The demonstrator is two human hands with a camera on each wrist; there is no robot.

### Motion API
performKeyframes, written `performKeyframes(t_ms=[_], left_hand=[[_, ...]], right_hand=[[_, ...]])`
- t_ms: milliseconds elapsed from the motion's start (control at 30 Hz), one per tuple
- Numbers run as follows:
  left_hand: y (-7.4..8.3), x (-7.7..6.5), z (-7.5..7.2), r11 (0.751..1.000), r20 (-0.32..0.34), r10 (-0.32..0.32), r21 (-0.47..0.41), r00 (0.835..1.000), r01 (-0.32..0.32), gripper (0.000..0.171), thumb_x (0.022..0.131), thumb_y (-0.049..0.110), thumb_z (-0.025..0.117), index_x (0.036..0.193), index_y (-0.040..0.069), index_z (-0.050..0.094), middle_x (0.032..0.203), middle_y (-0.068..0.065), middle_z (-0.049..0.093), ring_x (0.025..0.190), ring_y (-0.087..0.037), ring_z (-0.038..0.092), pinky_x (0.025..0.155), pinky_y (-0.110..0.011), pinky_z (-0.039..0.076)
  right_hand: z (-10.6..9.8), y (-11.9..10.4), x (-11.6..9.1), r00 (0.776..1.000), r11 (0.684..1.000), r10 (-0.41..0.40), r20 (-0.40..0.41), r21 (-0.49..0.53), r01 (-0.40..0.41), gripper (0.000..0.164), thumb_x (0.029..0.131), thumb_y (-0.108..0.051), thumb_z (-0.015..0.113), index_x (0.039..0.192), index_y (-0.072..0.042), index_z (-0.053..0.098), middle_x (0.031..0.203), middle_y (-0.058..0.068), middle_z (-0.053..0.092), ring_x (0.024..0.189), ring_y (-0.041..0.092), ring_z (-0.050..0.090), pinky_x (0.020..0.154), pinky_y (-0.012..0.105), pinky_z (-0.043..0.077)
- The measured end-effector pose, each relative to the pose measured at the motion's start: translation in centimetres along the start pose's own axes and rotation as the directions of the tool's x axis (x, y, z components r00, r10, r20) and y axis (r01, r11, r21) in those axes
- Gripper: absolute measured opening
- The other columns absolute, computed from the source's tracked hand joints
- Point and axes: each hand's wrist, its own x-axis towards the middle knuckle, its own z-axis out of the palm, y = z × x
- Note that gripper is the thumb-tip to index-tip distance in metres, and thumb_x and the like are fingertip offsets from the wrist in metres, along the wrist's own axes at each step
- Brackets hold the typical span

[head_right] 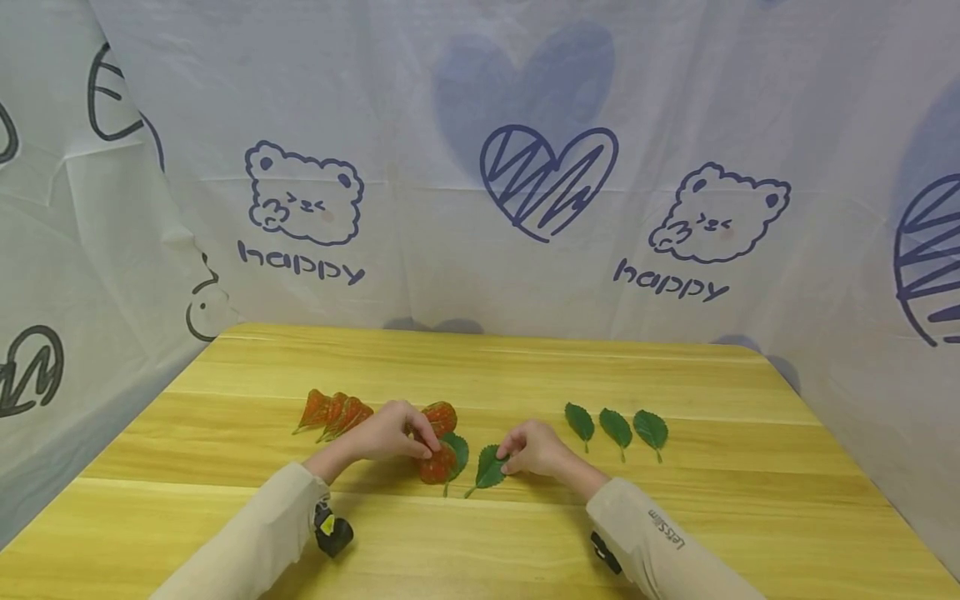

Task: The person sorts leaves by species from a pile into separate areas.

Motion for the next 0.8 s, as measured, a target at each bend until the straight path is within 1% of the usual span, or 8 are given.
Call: performKeyframes(t_ms=[167, 300, 533, 800], left_hand=[[0.3, -0.3, -0.2, 0.999, -0.019, 0.001, -0.040, 1.000, -0.002, 0.007, 0.078, -0.003, 0.065, 0.080, 0.000, 0.070, 0.078, -0.007, 0.066, 0.067, -0.011, 0.060, 0.058, -0.023, 0.049], [0.3, -0.7, -0.4, 0.999, -0.040, 0.004, -0.048, 0.999, -0.006, 0.006, 0.078, -0.002, 0.065, 0.081, 0.001, 0.070, 0.080, -0.006, 0.066, 0.068, -0.012, 0.060, 0.059, -0.023, 0.049], [-0.4, -2.0, -1.3, 0.998, -0.092, -0.017, -0.064, 0.996, 0.011, 0.006, 0.079, 0.002, 0.065, 0.083, 0.002, 0.070, 0.081, -0.006, 0.066, 0.069, -0.014, 0.060, 0.059, -0.024, 0.049], [-1.2, -3.6, -2.5, 0.997, -0.121, -0.044, -0.072, 0.992, 0.035, 0.005, 0.079, 0.002, 0.066, 0.082, 0.003, 0.070, 0.079, -0.005, 0.066, 0.068, -0.013, 0.061, 0.058, -0.026, 0.049]], right_hand=[[0.0, 0.0, -0.1, 1.000, 1.000, -0.002, 0.003, 0.005, 0.002, 0.010, 0.072, 0.004, 0.070, 0.080, 0.003, 0.066, 0.064, -0.001, 0.051, 0.059, 0.011, 0.043, 0.050, 0.022, 0.038], [0.0, 0.0, -0.1, 1.000, 1.000, 0.001, 0.000, 0.001, -0.001, 0.010, 0.071, 0.003, 0.070, 0.080, 0.003, 0.066, 0.064, -0.001, 0.051, 0.059, 0.011, 0.043, 0.050, 0.022, 0.038], [0.0, -0.2, -0.1, 1.000, 1.000, 0.010, -0.004, 0.000, -0.010, 0.010, 0.071, 0.003, 0.071, 0.080, 0.002, 0.066, 0.064, -0.001, 0.051, 0.059, 0.011, 0.043, 0.050, 0.022, 0.037], [0.1, -0.2, -0.1, 1.000, 1.000, 0.016, -0.005, 0.008, -0.016, 0.010, 0.071, 0.003, 0.071, 0.079, 0.002, 0.066, 0.064, 0.000, 0.051, 0.059, 0.011, 0.043, 0.050, 0.022, 0.037]])
